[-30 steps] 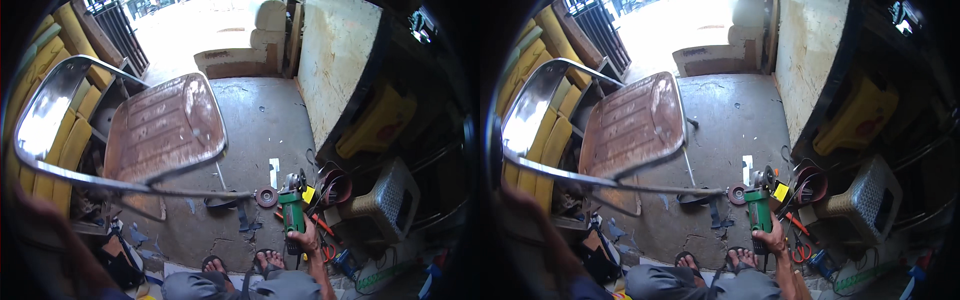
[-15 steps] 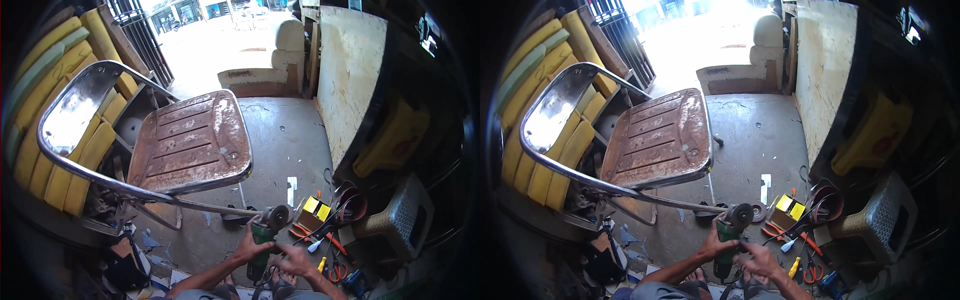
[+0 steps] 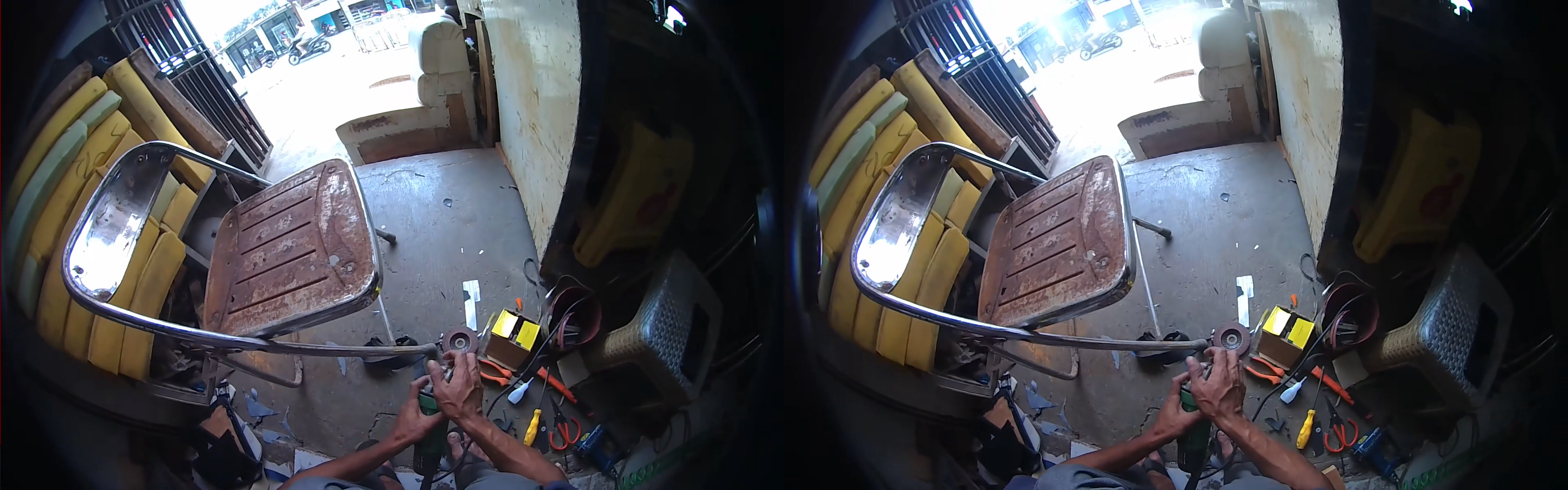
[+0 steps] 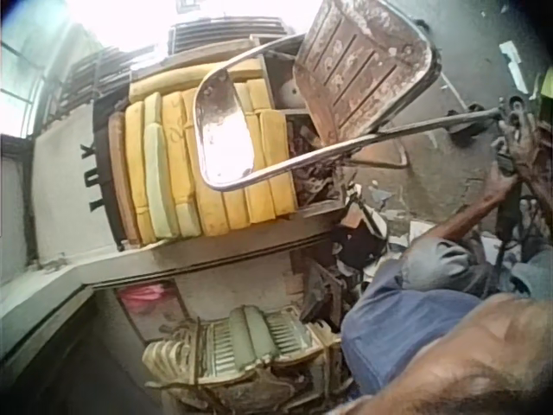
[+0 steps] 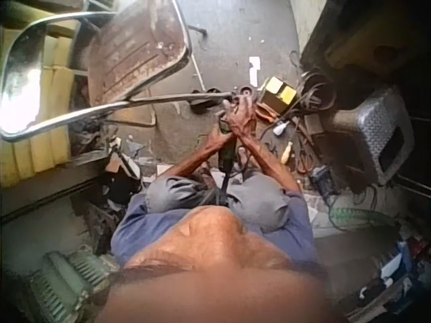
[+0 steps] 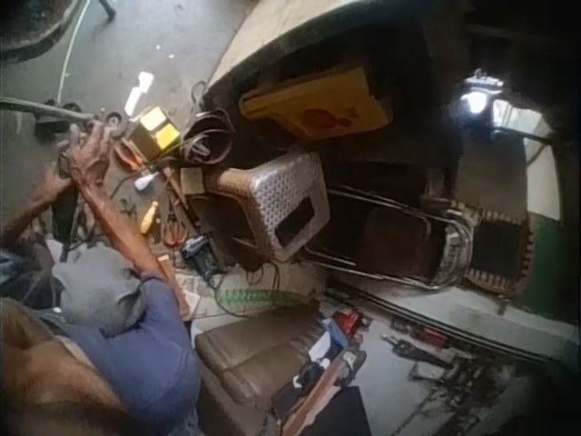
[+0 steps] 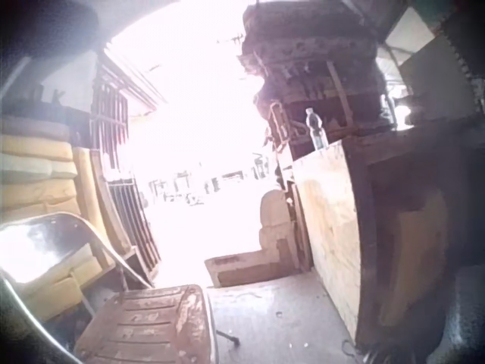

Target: The person attaches a new fabric cover to a foam seat using a pneumatic stapler, trims away the excess material with scissors, and then smooths a metal edge using an angle grinder.

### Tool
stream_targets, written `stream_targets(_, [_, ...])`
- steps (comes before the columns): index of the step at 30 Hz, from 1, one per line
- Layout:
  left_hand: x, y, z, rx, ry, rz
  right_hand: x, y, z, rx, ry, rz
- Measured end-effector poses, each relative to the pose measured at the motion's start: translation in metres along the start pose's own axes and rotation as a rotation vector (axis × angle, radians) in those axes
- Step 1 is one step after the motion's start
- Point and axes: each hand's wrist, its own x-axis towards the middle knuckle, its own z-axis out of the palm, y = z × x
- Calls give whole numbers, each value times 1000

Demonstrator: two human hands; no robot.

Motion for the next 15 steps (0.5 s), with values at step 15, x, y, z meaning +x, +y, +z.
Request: stream_targets(15, [-16,21,-23,44,-29,-107,7,-10,-3,196,11,-383])
